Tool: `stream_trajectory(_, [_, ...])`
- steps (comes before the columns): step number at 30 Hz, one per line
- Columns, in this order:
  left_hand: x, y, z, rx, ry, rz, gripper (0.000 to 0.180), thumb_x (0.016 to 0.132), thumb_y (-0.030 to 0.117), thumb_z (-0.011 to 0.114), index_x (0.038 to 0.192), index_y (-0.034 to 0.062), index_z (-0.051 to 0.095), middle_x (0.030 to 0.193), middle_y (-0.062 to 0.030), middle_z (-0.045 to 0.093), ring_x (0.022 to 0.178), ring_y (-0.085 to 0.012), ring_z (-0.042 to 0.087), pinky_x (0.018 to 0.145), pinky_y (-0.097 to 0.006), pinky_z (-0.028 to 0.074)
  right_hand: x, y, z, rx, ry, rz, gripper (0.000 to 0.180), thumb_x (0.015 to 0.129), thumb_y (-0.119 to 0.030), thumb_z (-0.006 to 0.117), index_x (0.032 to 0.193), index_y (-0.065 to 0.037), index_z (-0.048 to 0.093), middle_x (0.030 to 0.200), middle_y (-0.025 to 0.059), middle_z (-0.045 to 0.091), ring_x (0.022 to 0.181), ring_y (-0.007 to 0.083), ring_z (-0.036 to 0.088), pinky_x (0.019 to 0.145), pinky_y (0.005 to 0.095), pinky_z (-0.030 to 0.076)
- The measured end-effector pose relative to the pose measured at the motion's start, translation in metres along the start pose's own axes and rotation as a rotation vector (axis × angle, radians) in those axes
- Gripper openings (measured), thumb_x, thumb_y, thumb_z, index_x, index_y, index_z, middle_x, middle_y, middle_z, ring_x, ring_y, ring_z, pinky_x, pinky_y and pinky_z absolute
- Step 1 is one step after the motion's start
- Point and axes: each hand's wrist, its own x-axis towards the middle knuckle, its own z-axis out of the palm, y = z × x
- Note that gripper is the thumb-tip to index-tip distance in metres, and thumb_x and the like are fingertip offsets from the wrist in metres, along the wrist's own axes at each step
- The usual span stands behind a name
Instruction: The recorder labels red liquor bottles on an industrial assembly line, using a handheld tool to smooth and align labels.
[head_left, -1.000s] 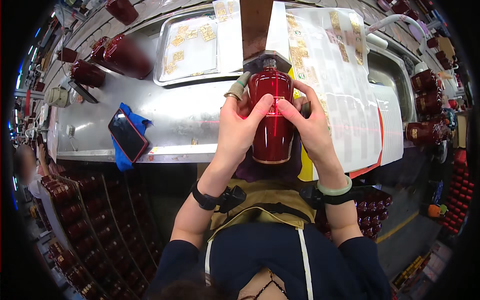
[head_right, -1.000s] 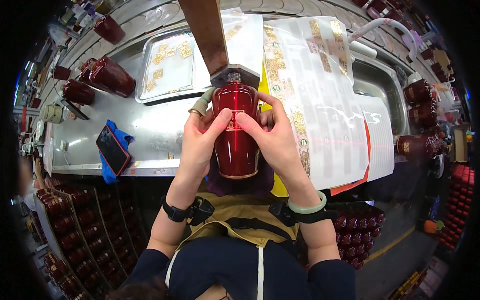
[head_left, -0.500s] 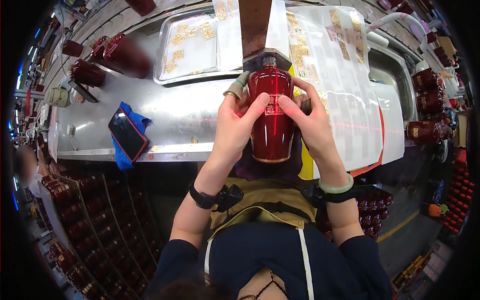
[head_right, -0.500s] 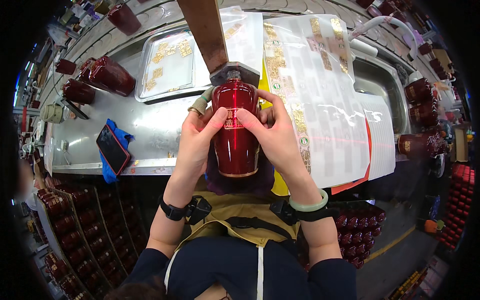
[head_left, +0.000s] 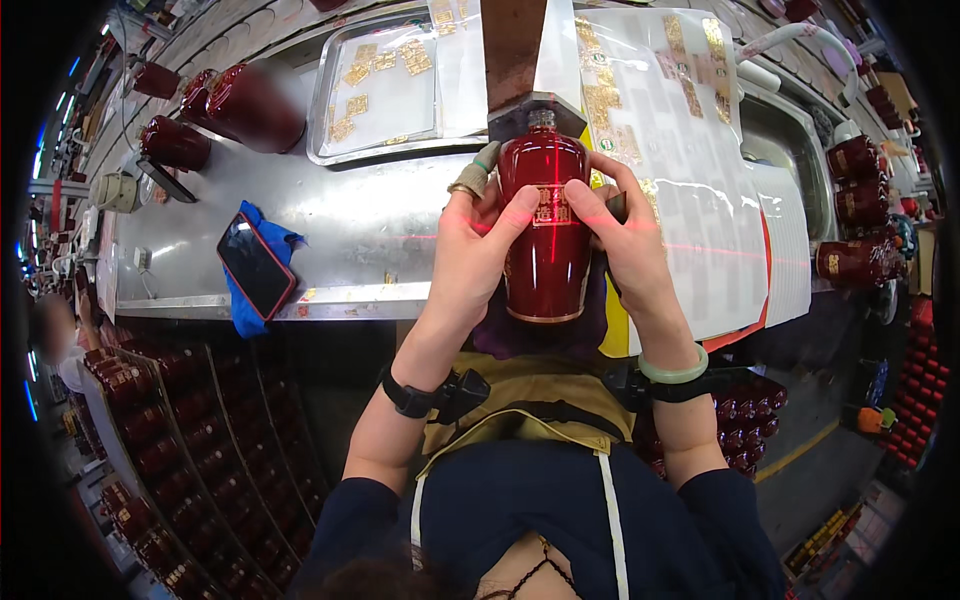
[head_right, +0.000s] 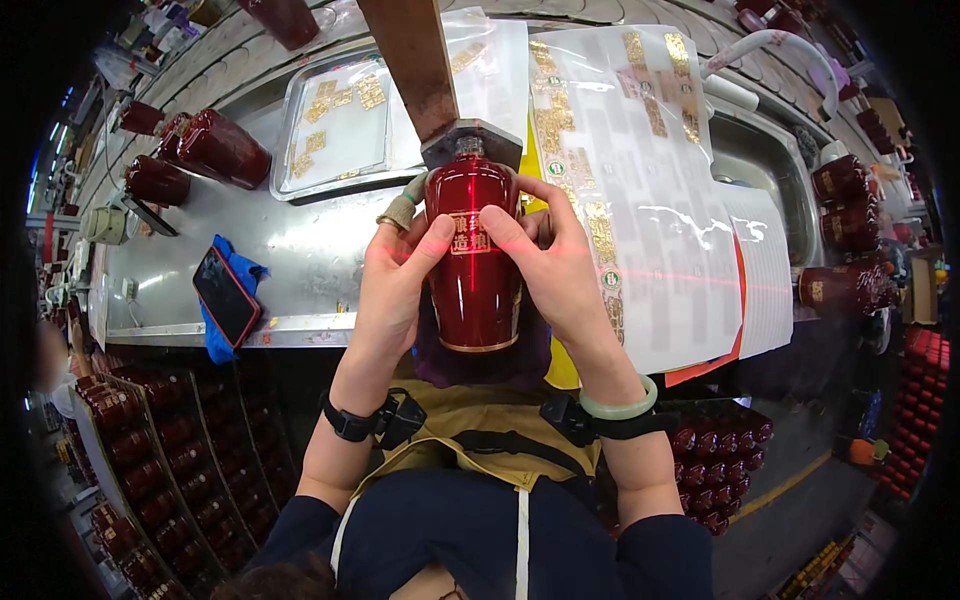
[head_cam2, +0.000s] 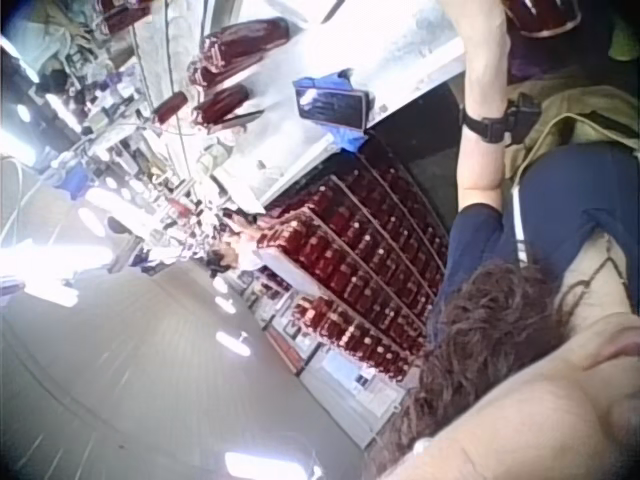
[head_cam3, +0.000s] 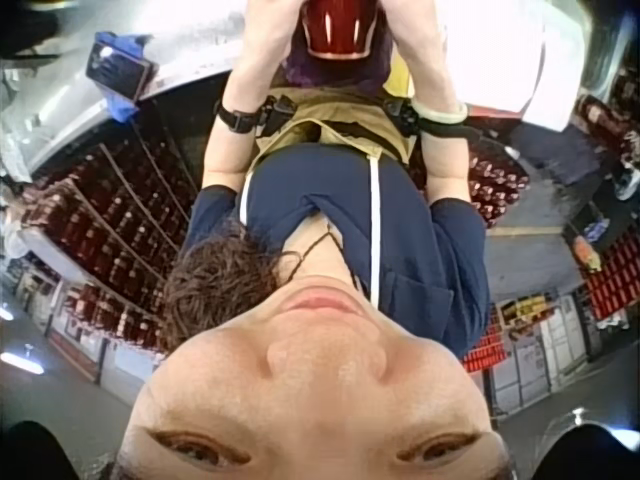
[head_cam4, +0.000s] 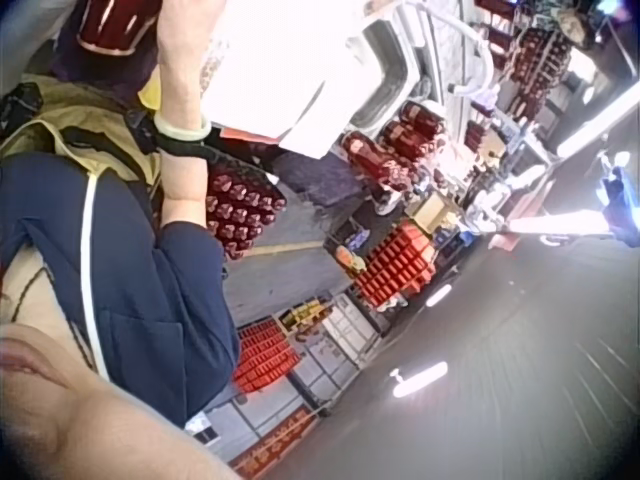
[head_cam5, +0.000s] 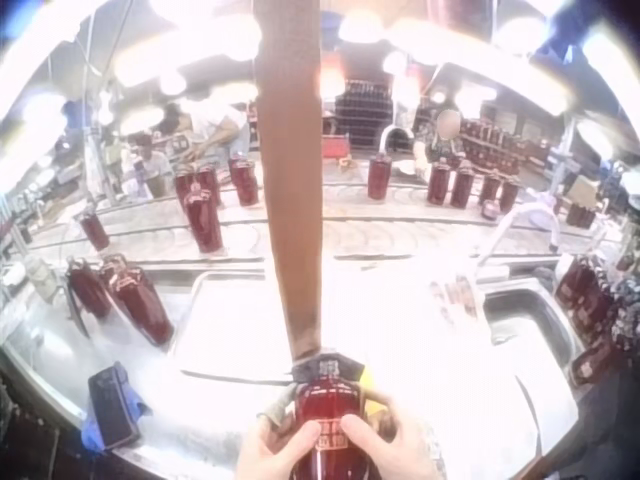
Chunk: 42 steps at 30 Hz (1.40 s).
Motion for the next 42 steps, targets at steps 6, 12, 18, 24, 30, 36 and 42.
stream_trajectory(6, [0.0003,-0.0008,0.0007,-0.001,-0.007,0.008,0.069,0.1,0.012,0.07,0.156,-0.0034,0.033,0.143,-0.0162,0.058,0.126,-0.0185,0.06,0.106,-0.034,0.051,0.0003,0.0007,-0.0021,0.017,-0.017,-0.009,0.058,0.094,-0.024,0.08,0.139,0.003,0.055,0.08,-0.0061,0.053,0.075,0.0028,0.05,0.069,0.0193,0.043])
stream_trajectory(12, [-0.0021,0.0003,0.0004,-0.015,-0.017,0.012,0.069,0.1,0.012,0.07,0.157,-0.0036,0.032,0.143,-0.0162,0.057,0.126,-0.0185,0.06,0.107,-0.034,0.051,0.0006,0.0028,-0.0022,0.007,-0.025,-0.014,0.06,0.094,-0.024,0.081,0.14,0.003,0.054,0.082,-0.0065,0.049,0.075,0.0027,0.047,0.068,0.018,0.042])
stream_trajectory(18, [-0.0024,-0.0006,0.0023,0.001,-0.03,0.043,0.069,0.101,0.011,0.069,0.157,-0.0039,0.032,0.145,-0.0165,0.056,0.128,-0.0188,0.059,0.108,-0.035,0.05,0.0008,0.0052,-0.0024,0.027,-0.032,-0.029,0.061,0.093,-0.024,0.081,0.141,0.002,0.053,0.083,-0.006,0.049,0.075,0.0029,0.047,0.068,0.0185,0.042])
stream_trajectory(24, [-0.0024,-0.0024,-0.0001,-0.001,-0.014,0.027,0.065,0.102,0.01,0.066,0.156,-0.0038,0.033,0.145,-0.0168,0.056,0.129,-0.019,0.058,0.109,-0.035,0.049,0.001,0.0064,-0.0022,0.02,-0.03,-0.026,0.062,0.093,-0.024,0.082,0.141,0.002,0.053,0.084,-0.0054,0.05,0.075,0.0033,0.047,0.069,0.0192,0.043])
stream_trajectory(30, [-0.0023,-0.0017,-0.0004,-0.009,-0.031,0.024,0.067,0.102,0.012,0.067,0.157,-0.0034,0.031,0.145,-0.0168,0.056,0.129,-0.0193,0.058,0.109,-0.035,0.05,0.0022,0.0046,-0.0041,0.024,-0.043,-0.018,0.063,0.092,-0.025,0.082,0.141,0.003,0.053,0.084,-0.0053,0.049,0.076,0.0036,0.047,0.069,0.0192,0.043])
stream_trajectory(36, [-0.0017,-0.0013,-0.0019,-0.029,-0.045,0.022,0.071,0.1,0.011,0.07,0.157,-0.0038,0.03,0.145,-0.0174,0.055,0.128,-0.0193,0.059,0.108,-0.035,0.051,0.0017,0.0026,-0.0025,0.018,-0.04,-0.011,0.064,0.092,-0.026,0.083,0.141,0.003,0.053,0.084,-0.0055,0.049,0.076,0.0035,0.047,0.069,0.0192,0.043])
stream_trajectory(42, [-0.0014,-0.0019,-0.0007,-0.022,-0.032,0.036,0.071,0.1,0.01,0.07,0.157,-0.0041,0.03,0.143,-0.017,0.057,0.127,-0.019,0.059,0.107,-0.034,0.051,0.0022,0.0077,-0.0019,0.046,-0.038,-0.022,0.063,0.092,-0.026,0.083,0.14,0.003,0.054,0.083,-0.0062,0.048,0.075,0.003,0.046,0.068,0.019,0.042])
